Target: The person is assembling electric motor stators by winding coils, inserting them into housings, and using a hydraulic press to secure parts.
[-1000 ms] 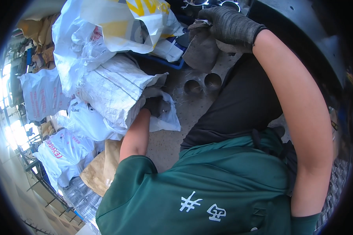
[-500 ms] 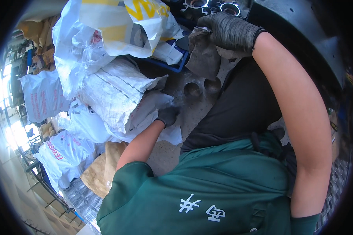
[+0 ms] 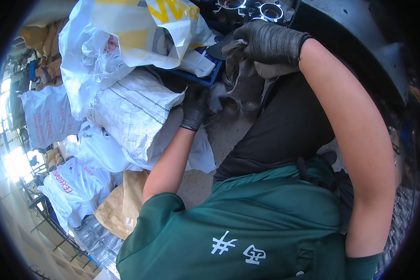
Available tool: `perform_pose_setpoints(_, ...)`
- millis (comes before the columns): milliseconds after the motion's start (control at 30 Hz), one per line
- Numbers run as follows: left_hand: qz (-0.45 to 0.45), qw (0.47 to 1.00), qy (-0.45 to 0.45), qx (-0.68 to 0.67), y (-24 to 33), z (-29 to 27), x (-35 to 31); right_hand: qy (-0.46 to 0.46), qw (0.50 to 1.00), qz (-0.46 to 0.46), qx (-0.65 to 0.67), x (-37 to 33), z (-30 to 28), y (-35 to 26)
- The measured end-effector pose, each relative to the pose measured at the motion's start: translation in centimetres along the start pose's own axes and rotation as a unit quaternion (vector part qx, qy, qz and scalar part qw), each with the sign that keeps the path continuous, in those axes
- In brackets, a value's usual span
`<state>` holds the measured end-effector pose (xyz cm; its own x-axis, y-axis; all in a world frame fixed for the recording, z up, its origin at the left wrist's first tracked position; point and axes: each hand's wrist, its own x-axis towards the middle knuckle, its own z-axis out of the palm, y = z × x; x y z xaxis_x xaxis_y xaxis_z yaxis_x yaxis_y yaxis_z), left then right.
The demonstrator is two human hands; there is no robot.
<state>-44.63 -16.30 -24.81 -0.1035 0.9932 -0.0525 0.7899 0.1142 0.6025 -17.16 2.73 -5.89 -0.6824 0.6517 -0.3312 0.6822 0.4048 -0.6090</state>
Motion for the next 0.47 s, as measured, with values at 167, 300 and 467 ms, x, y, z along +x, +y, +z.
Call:
perform_pose_setpoints(167, -0.004, 0.856, 0.019, -0.517, 12.5, -4.0, 3.2, -0.058, 0.995, -0.082, 0.019, 0.0, 2.9, 0.4)
perform_pose_setpoints(300, 0.024, 0.836, 0.032, -0.547, 14.6, -4.1, 3.9, -0.115, 0.991, -0.065, -0.029, 1.6, 3.9, 0.9)
perform_pose_setpoints(467, -0.066, 0.913, 0.031, -0.402, 6.8, -2.3, -0.5, -0.051, 0.991, -0.006, -0.120, 0.3, -0.5, -2.9)
